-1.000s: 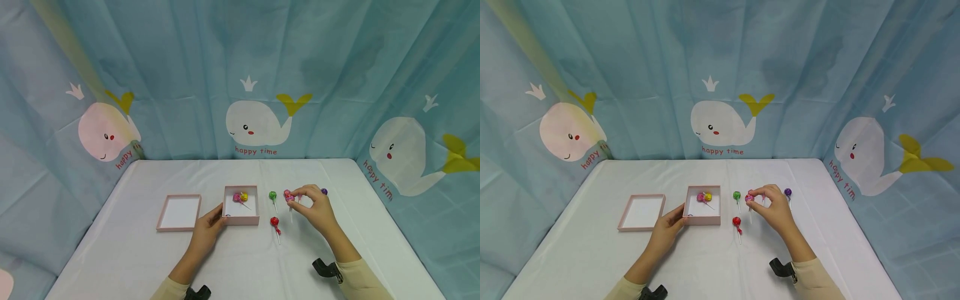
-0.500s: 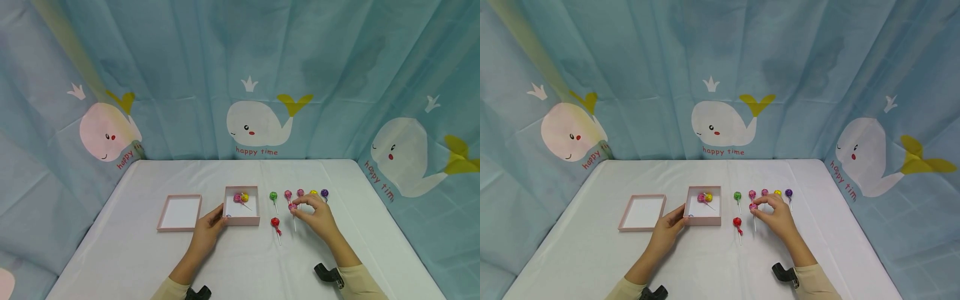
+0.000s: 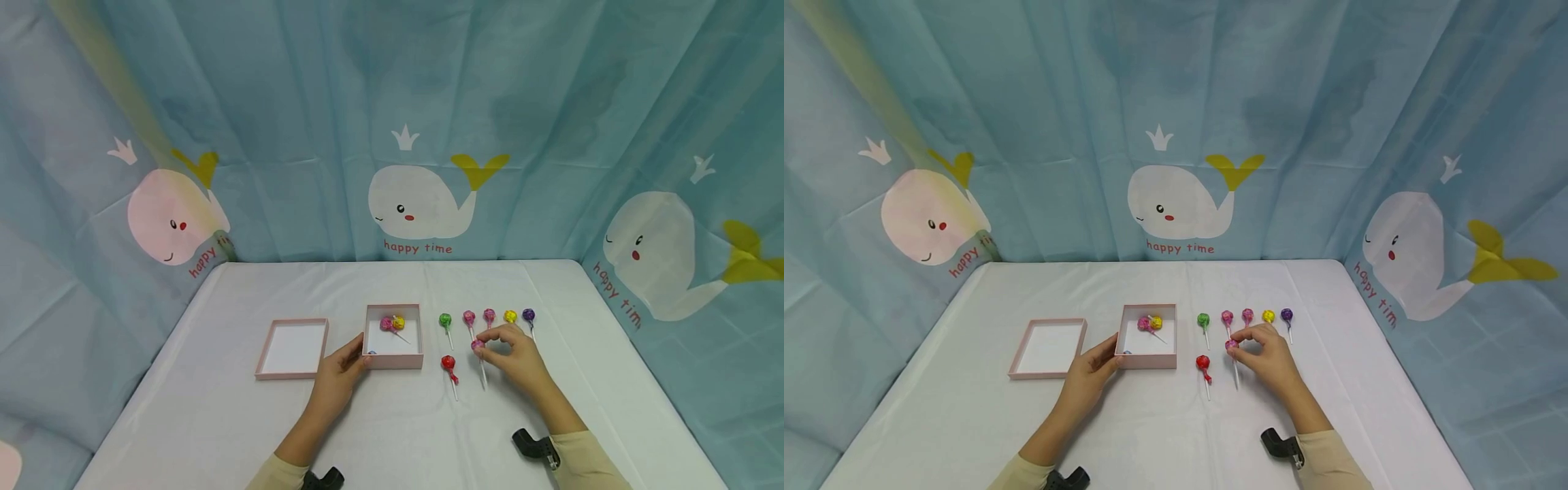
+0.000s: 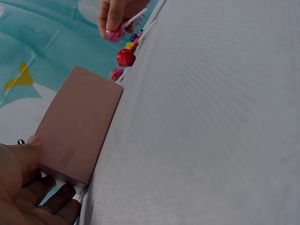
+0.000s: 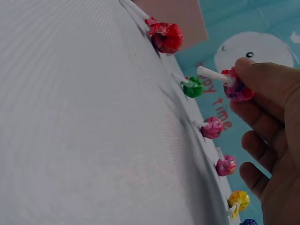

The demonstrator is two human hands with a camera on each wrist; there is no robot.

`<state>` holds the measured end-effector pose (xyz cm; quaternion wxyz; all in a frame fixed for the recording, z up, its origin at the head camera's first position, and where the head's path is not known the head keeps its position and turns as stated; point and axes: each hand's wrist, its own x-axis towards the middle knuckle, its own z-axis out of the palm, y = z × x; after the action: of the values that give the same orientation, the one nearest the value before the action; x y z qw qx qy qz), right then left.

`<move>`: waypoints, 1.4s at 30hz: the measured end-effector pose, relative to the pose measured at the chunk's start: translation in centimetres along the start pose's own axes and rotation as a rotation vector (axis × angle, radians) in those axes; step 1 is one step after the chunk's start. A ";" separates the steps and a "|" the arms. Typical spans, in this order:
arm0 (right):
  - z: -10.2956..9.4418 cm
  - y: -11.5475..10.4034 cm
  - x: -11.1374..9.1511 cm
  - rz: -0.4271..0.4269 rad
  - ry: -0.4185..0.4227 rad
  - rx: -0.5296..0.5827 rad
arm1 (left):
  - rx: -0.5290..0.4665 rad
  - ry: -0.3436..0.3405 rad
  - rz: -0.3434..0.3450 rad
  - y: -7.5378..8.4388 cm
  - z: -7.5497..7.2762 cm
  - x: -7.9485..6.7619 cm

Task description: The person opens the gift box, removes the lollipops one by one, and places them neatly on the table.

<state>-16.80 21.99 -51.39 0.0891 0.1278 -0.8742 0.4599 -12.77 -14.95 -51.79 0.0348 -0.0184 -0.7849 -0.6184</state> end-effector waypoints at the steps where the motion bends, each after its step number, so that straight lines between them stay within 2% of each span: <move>1: 0.0 0.1 0.0 0.011 -0.003 0.001 | 0.000 -0.004 0.003 -0.2 0.0 0.0; 8: 0.3 0.9 -0.2 0.056 -0.030 -0.035 | 0.005 -0.024 0.021 -0.3 -0.3 0.0; 18: 0.4 1.2 -0.2 0.097 -0.061 -0.078 | 0.006 -0.012 0.007 -0.4 -0.2 0.0; 31: 0.7 1.8 -0.3 0.053 -0.054 -0.130 | 0.013 -0.016 0.005 -0.5 -0.2 0.1; 38: 0.7 1.7 -0.2 0.046 -0.053 -0.137 | 0.009 -0.010 0.000 0.1 -0.1 -0.1; 42: 0.6 1.6 -0.2 0.044 -0.053 -0.149 | 0.005 -0.015 0.006 -0.3 -0.1 0.0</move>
<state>-17.14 22.38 -53.08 0.0651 0.1138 -0.9107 0.3917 -12.83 -15.15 -52.01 0.0309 -0.0253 -0.7865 -0.6162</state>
